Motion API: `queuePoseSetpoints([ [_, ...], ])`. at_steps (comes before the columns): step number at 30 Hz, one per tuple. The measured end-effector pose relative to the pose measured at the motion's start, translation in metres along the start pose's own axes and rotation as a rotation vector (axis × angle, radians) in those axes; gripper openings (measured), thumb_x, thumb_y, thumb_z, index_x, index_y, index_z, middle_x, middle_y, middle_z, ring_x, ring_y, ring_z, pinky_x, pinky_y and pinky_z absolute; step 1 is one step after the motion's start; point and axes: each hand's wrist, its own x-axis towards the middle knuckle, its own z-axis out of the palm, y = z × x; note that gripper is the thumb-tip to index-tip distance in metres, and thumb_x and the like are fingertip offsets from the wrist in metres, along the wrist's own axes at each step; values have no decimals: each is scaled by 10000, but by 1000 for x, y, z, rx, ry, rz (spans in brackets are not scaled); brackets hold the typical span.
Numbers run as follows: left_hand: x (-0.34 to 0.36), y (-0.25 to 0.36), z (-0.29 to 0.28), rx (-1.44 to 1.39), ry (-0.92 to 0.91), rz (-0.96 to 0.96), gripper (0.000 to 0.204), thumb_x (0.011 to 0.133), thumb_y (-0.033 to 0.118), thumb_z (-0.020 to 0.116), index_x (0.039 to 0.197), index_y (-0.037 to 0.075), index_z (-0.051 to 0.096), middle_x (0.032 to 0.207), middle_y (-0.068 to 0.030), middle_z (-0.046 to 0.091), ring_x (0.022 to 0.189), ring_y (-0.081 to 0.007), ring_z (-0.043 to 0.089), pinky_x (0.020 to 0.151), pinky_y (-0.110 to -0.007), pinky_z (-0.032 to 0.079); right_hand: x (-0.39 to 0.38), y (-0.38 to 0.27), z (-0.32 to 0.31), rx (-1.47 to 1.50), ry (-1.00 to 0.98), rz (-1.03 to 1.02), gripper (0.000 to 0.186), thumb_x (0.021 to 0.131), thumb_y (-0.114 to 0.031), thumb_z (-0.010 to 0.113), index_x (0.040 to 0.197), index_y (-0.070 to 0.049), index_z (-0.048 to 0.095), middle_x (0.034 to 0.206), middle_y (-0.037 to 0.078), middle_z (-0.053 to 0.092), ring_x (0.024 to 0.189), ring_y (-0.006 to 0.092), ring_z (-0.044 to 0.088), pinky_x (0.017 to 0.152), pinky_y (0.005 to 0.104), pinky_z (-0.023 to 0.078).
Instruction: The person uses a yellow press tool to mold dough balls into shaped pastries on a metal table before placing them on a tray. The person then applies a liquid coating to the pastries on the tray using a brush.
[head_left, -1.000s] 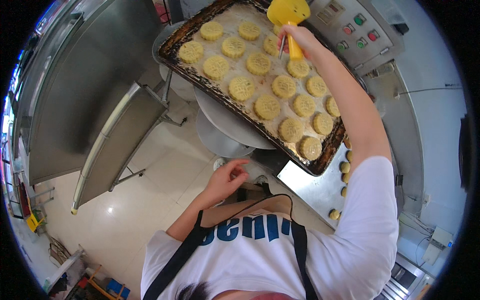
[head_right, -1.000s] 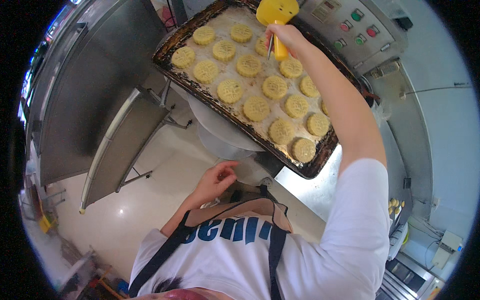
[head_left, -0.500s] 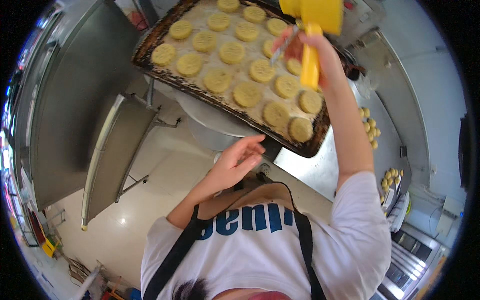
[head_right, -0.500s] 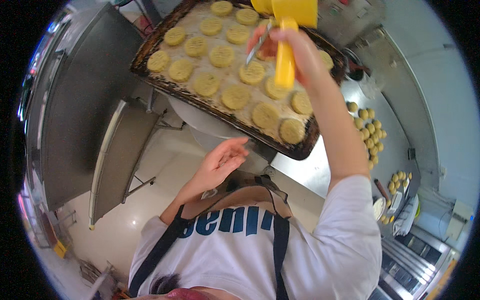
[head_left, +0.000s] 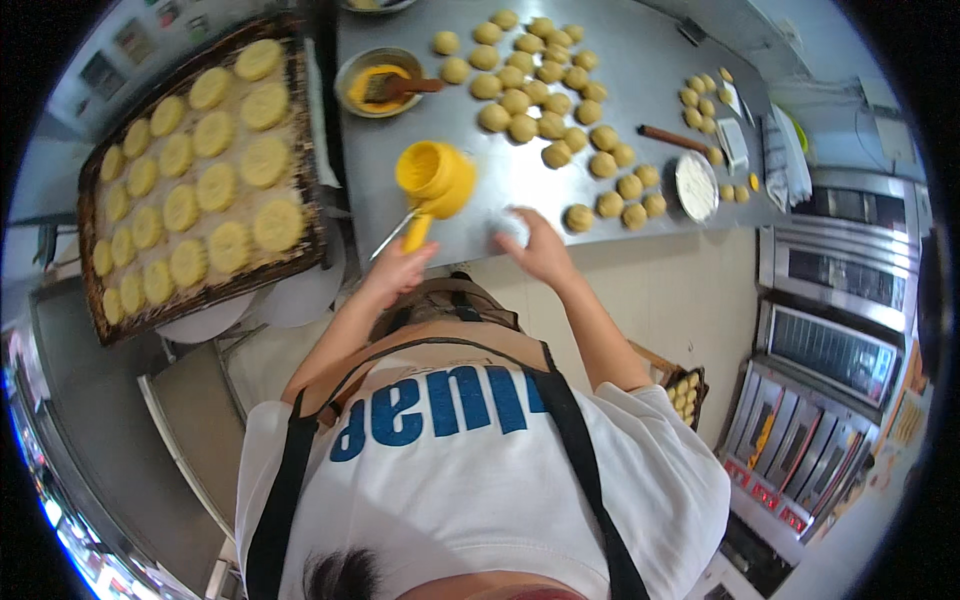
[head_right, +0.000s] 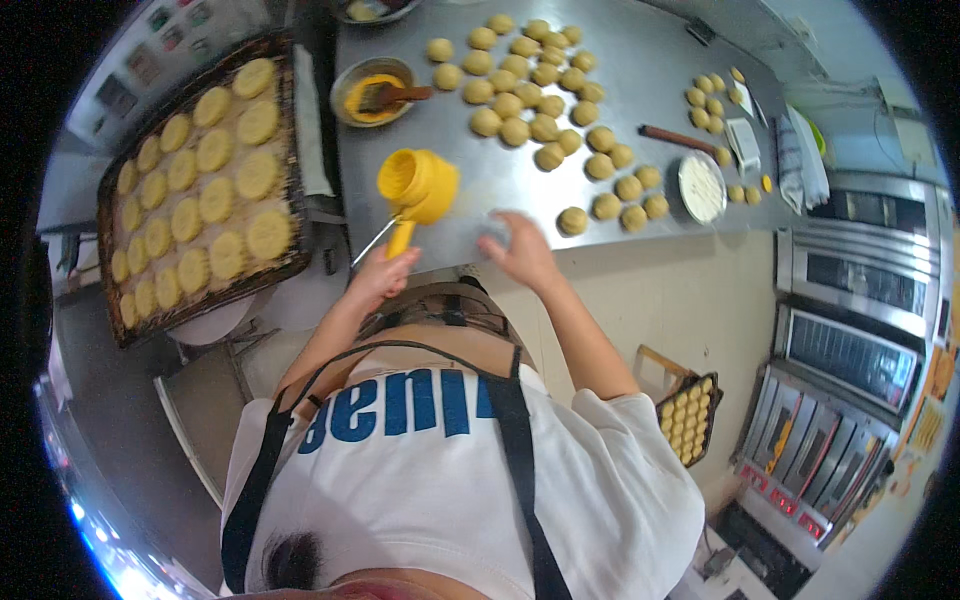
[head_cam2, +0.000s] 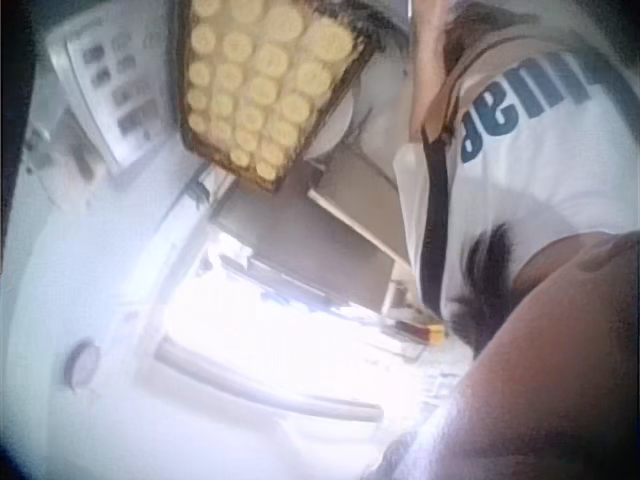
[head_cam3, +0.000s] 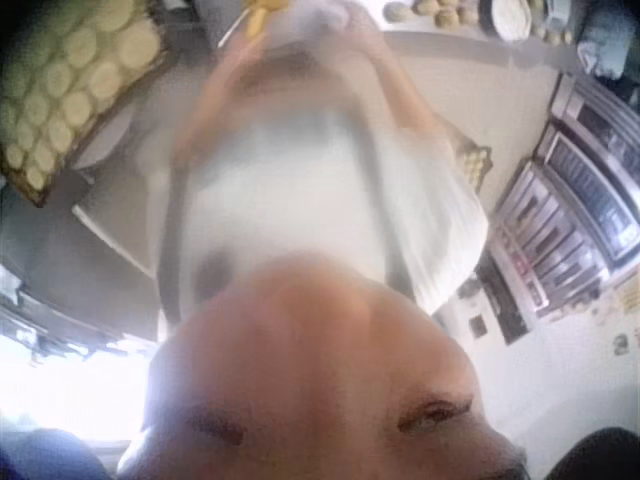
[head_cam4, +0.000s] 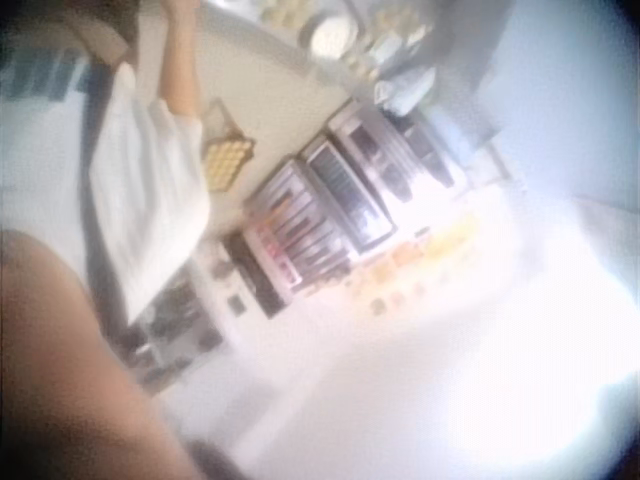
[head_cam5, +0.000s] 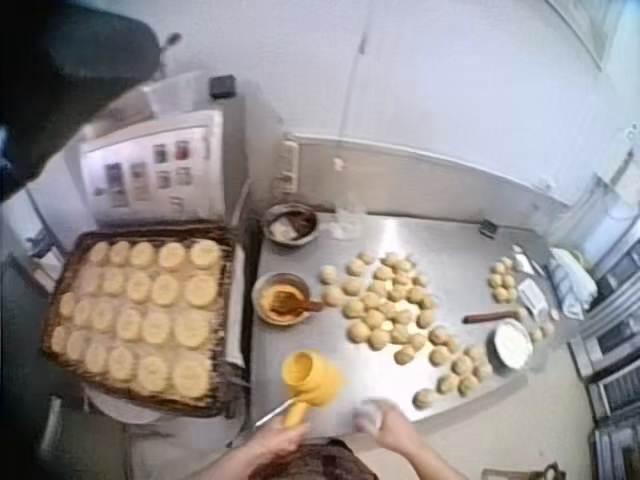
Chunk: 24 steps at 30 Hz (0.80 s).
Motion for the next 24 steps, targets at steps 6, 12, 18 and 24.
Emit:
queuePoseSetpoints([
  [6,45,-91,-47,722,371,181,476,821,474,673,976,29,604,818,-138,655,799,-333,626,712,-414,487,-13,140,-4,-389,520,143,533,783,-217,720,1241,-21,529,1242,191,542,1119,391,508,952,460,419],
  [12,15,-72,-33,777,414,232,433,820,431,662,971,26,623,880,-195,660,861,-353,638,743,-424,481,0,88,23,807,310,455,416,879,-316,640,1188,-51,557,1087,146,617,996,315,593,855,433,495],
  [18,2,-89,-45,715,360,249,442,821,437,669,980,27,621,865,-164,664,825,-310,641,697,-398,476,27,-15,37,2076,-117,672,320,918,-325,572,1062,-39,571,1019,139,608,854,249,627,771,394,575],
  [24,-7,-112,-60,761,350,309,435,822,438,667,933,20,613,786,-151,643,731,-282,632,650,-385,473,51,-72,70,1330,-40,284,163,865,-185,565,846,-24,580,802,108,621,679,202,621,618,296,530],
])
